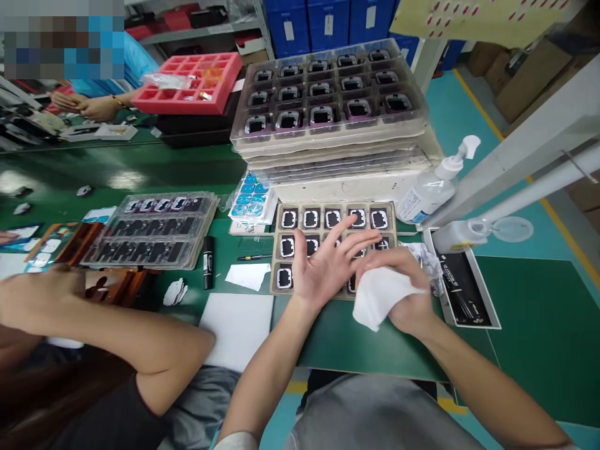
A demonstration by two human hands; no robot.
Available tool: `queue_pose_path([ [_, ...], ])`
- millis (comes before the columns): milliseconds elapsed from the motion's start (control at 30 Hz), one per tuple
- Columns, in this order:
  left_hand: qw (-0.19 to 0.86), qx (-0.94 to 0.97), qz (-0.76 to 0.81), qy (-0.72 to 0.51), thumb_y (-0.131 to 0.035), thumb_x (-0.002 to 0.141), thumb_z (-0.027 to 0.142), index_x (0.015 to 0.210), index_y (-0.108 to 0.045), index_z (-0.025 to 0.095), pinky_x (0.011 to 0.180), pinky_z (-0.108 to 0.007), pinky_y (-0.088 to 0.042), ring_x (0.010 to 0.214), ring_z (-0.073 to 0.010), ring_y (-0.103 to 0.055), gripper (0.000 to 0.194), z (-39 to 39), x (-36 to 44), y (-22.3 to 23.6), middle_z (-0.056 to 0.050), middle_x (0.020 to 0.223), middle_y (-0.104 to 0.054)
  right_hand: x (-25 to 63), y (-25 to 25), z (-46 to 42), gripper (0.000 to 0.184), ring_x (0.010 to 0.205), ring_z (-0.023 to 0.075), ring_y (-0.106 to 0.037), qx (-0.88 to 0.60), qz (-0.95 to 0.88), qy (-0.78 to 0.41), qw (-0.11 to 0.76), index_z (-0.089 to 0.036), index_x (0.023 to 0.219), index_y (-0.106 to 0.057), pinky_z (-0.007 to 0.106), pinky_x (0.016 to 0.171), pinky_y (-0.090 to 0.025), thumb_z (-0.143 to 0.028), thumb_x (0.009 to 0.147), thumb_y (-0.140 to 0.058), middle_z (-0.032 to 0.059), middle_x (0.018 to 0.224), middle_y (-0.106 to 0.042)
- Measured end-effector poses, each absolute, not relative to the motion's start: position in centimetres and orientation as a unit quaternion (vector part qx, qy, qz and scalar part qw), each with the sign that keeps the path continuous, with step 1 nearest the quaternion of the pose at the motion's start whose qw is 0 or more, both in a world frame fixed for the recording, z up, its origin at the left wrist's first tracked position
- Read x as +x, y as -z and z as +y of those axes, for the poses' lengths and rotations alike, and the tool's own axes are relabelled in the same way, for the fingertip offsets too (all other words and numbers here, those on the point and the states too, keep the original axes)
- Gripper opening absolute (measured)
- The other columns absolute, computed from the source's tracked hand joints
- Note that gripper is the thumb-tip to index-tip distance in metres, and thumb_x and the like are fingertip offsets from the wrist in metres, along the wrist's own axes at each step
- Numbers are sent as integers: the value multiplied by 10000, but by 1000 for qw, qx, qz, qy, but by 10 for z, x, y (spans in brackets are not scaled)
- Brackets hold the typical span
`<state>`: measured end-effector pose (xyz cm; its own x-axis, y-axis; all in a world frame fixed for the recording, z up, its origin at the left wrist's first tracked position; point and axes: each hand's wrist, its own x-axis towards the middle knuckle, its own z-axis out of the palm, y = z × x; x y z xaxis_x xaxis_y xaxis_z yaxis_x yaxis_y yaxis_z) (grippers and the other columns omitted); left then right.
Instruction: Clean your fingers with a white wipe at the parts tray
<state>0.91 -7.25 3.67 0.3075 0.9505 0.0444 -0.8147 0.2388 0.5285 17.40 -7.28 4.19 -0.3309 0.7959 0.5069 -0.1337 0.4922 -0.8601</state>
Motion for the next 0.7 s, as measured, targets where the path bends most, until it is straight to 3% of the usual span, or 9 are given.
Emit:
queue_pose_path([
  [133,757,259,163,-578,-119,979,862,1476,-587,202,1252,-588,-376,1469,-376,-551,949,-73,9,-37,-184,1385,-702,163,-43,-79,218,745,134,-618,-225,-698,-514,445,-276,1129,-661,269,647,-514,-142,1046,-510,20,1013,-670],
  [233,741,273,188,-584,-190,972,873,1421,-619,205,1173,-565,-472,1418,-373,-590,912,-73,10,-39,-183,1333,-720,156,-44,-77,283,727,128,-583,-184,-717,-520,426,-275,1140,-656,264,656,-486,-99,1040,-458,0,931,-645],
  [300,737,267,213,-583,-284,940,905,1378,-644,215,1116,-540,-519,1382,-372,-616,893,-73,11,-40,-179,1311,-726,152,-45,-75,235,859,161,-616,-174,-744,-468,444,-261,1089,-664,315,778,-519,-137,1052,-468,23,961,-625],
  [400,731,258,246,-581,-375,883,947,1327,-668,233,1051,-504,-555,1334,-367,-648,890,-74,11,-42,-167,1288,-727,150,-44,-73,217,1244,258,-594,-185,-761,-416,462,-245,1023,-678,465,1028,-521,-220,1080,-470,104,1300,-595],
  [467,727,257,257,-583,-392,873,951,1304,-675,240,1044,-488,-559,1325,-356,-652,879,-73,11,-42,-158,1279,-723,151,-42,-73,243,1385,296,-535,-183,-748,-429,473,-247,1026,-672,526,1092,-508,-261,1103,-442,123,1472,-543],
  [533,720,255,263,-590,-399,878,941,1276,-685,235,1060,-474,-551,1309,-339,-653,860,-72,11,-42,-153,1249,-724,152,-39,-74,229,1281,275,-621,-163,-722,-465,487,-252,1034,-642,505,1031,-550,-274,1116,-430,125,1407,-613],
  [600,712,251,269,-598,-398,885,933,1249,-696,229,1064,-462,-547,1276,-325,-659,847,-71,10,-41,-150,1213,-726,153,-35,-75,184,946,196,-695,-143,-698,-503,489,-260,1040,-597,399,855,-583,-243,1115,-430,80,1177,-694],
  [700,705,247,268,-608,-394,888,931,1214,-706,230,1031,-461,-559,1226,-319,-669,834,-69,10,-40,-148,1181,-728,153,-31,-76,166,686,136,-564,-164,-696,-512,477,-258,1008,-566,294,676,-484,-172,1089,-450,-5,863,-621],
])
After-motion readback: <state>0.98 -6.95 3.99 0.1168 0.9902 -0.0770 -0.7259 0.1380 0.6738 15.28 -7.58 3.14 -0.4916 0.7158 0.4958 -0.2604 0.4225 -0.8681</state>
